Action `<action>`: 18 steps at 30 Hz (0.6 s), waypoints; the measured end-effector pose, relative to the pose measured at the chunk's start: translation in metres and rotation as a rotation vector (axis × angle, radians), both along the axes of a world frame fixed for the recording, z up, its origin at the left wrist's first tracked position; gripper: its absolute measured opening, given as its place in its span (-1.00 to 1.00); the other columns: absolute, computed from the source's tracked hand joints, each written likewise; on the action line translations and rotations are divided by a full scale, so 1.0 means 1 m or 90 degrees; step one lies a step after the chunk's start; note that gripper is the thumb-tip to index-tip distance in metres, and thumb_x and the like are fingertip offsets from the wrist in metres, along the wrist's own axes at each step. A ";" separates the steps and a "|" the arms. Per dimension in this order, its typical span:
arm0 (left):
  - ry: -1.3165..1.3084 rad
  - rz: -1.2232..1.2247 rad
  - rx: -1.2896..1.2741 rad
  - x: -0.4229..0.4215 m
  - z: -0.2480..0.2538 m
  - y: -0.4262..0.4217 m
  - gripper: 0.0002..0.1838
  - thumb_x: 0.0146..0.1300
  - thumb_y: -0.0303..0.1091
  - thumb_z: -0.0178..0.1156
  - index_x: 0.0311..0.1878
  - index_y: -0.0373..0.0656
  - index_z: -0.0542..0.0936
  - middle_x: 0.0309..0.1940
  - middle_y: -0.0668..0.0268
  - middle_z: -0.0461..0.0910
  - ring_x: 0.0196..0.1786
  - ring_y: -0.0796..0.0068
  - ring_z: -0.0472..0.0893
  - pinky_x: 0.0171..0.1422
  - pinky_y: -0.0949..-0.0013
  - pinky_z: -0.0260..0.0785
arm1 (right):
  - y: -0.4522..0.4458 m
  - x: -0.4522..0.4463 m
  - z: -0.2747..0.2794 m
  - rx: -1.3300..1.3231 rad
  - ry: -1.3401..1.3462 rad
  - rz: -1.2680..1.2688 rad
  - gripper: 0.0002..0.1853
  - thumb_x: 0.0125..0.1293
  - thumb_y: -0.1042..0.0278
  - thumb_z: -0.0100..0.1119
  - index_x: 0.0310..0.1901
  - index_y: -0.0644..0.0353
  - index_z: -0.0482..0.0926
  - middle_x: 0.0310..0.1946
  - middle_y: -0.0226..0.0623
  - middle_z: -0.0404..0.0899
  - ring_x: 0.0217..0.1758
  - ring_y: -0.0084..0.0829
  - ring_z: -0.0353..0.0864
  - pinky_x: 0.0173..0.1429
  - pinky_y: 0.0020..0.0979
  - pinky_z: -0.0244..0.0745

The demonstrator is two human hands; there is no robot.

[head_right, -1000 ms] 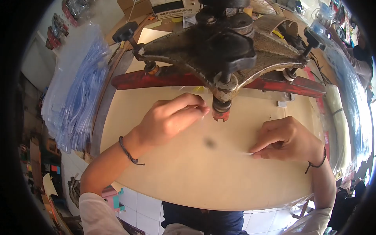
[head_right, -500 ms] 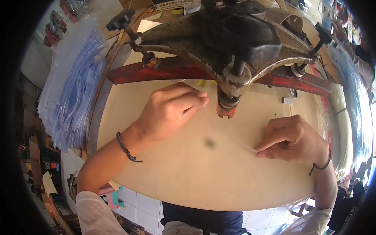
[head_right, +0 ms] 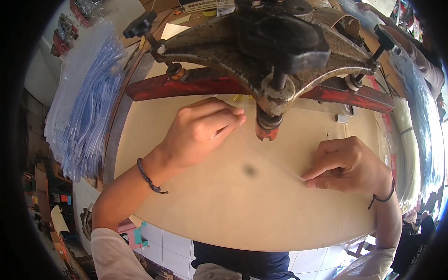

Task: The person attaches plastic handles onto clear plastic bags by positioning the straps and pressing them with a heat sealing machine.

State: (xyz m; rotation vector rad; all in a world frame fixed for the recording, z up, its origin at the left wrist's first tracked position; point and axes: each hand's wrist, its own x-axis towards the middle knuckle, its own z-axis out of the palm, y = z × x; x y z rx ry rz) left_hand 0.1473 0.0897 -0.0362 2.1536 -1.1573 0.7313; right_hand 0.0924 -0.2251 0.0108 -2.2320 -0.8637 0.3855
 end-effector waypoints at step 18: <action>0.107 0.159 0.247 -0.014 0.008 0.001 -0.56 0.31 -0.41 0.28 0.27 -0.22 0.62 -0.47 0.21 0.64 -0.46 0.21 0.66 -0.35 0.21 0.58 | -0.002 -0.006 0.008 -0.015 -0.019 0.003 -0.76 0.08 0.52 0.51 -0.18 0.04 0.84 -0.40 -0.43 0.63 -0.46 -0.48 0.63 -0.38 -0.42 0.46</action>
